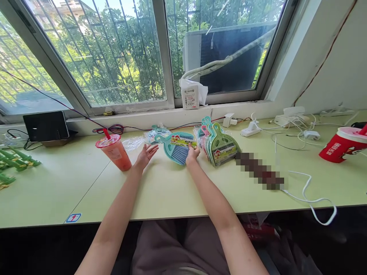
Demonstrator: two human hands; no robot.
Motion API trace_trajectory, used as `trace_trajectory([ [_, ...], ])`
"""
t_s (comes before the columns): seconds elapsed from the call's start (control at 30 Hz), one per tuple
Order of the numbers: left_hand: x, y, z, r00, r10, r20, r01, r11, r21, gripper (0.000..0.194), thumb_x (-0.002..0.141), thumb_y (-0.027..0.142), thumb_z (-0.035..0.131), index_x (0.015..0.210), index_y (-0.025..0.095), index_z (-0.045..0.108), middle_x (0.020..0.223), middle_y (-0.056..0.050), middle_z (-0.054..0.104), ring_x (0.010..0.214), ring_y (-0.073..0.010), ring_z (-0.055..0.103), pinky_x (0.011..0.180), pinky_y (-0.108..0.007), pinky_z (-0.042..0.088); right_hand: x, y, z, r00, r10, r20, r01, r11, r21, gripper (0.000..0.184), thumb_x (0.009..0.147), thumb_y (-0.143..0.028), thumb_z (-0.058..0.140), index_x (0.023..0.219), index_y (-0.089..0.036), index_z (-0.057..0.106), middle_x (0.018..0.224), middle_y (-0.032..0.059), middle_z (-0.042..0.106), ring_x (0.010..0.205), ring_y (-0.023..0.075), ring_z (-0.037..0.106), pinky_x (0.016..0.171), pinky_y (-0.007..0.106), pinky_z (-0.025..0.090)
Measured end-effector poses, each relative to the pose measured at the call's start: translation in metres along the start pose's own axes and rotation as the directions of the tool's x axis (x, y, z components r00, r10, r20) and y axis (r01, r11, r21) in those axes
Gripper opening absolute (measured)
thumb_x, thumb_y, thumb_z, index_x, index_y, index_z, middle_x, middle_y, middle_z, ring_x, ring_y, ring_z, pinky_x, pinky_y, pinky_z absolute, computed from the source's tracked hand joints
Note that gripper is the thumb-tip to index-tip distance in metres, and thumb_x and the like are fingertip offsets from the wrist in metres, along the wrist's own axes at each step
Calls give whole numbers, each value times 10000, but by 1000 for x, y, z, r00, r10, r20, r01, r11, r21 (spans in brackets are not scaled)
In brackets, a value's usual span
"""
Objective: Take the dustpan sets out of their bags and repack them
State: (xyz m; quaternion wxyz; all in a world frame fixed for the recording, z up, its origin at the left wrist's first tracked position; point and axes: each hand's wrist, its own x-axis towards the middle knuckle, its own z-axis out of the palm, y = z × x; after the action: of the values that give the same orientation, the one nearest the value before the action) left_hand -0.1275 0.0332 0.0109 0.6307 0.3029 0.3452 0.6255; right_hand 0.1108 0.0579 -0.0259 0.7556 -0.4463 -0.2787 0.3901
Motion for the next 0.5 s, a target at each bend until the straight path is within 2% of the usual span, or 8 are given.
trace_trajectory([
  [0.1, -11, -14, 14, 970, -157, 185, 119, 973, 199, 507, 895, 485, 574, 1269, 142, 555, 1097, -180, 693, 956, -243, 698, 879, -372, 549, -8, 2, 8, 985, 138, -105, -125, 984, 126, 277, 672, -350, 675, 855, -215, 518, 878, 38, 670, 848, 188, 661, 788, 330, 566],
  [0.17, -17, -27, 24, 952, -207, 224, 136, 945, 296, 418, 853, 411, 657, 1181, 155, 616, 1035, -150, 707, 920, -247, 697, 875, -393, 542, -12, 4, 12, 987, 158, -43, -150, 979, 138, 306, 670, -339, 689, 878, -224, 496, 883, 26, 661, 836, 178, 660, 779, 328, 568],
  [0.2, -19, -33, 28, 961, -184, 206, 114, 944, 309, 377, 834, 370, 687, 1142, 162, 630, 1004, -129, 711, 900, -242, 694, 867, -392, 541, -13, 6, 13, 987, 160, -3, -158, 980, 123, 325, 671, -332, 691, 902, -231, 487, 887, 20, 653, 829, 173, 658, 767, 327, 569],
  [0.27, -19, -40, 34, 992, -68, 109, 32, 951, 307, 321, 824, 347, 697, 1087, 175, 632, 944, -86, 710, 878, -225, 679, 840, -377, 539, -12, 8, 13, 985, 156, 71, -162, 984, 75, 369, 679, -306, 687, 973, -247, 472, 898, 6, 633, 822, 161, 649, 745, 321, 567],
  [0.33, -16, -39, 34, 995, 103, -18, -91, 940, 328, 257, 860, 367, 646, 1046, 190, 632, 912, -52, 698, 901, -205, 657, 836, -341, 525, -10, 8, 11, 985, 121, 127, -117, 993, -33, 403, 693, -272, 674, 1040, -257, 470, 901, -5, 615, 822, 155, 633, 749, 322, 557],
  [0.4, -10, -32, 29, 951, 289, -110, -226, 892, 392, 189, 903, 355, 579, 987, 199, 646, 920, -34, 683, 950, -183, 630, 863, -297, 491, -7, 7, 6, 974, 48, 219, 8, 969, -245, 421, 695, -219, 665, 1079, -246, 494, 913, -2, 607, 835, 161, 613, 793, 338, 537],
  [0.43, -8, -27, 26, 918, 370, -144, -282, 862, 421, 172, 917, 338, 554, 951, 200, 651, 925, -30, 676, 965, -173, 618, 875, -278, 471, -7, 5, 4, 956, 5, 295, 108, 924, -366, 446, 692, -190, 665, 1106, -237, 506, 930, 6, 608, 849, 167, 603, 822, 347, 521],
  [0.5, -6, -19, 19, 844, 492, -215, -361, 816, 451, 165, 928, 311, 531, 894, 201, 649, 920, -31, 659, 972, -164, 601, 881, -254, 437, -9, -1, -1, 888, -89, 451, 357, 751, -555, 527, 695, -144, 675, 1189, -218, 508, 1002, 42, 610, 915, 195, 582, 877, 372, 480],
])
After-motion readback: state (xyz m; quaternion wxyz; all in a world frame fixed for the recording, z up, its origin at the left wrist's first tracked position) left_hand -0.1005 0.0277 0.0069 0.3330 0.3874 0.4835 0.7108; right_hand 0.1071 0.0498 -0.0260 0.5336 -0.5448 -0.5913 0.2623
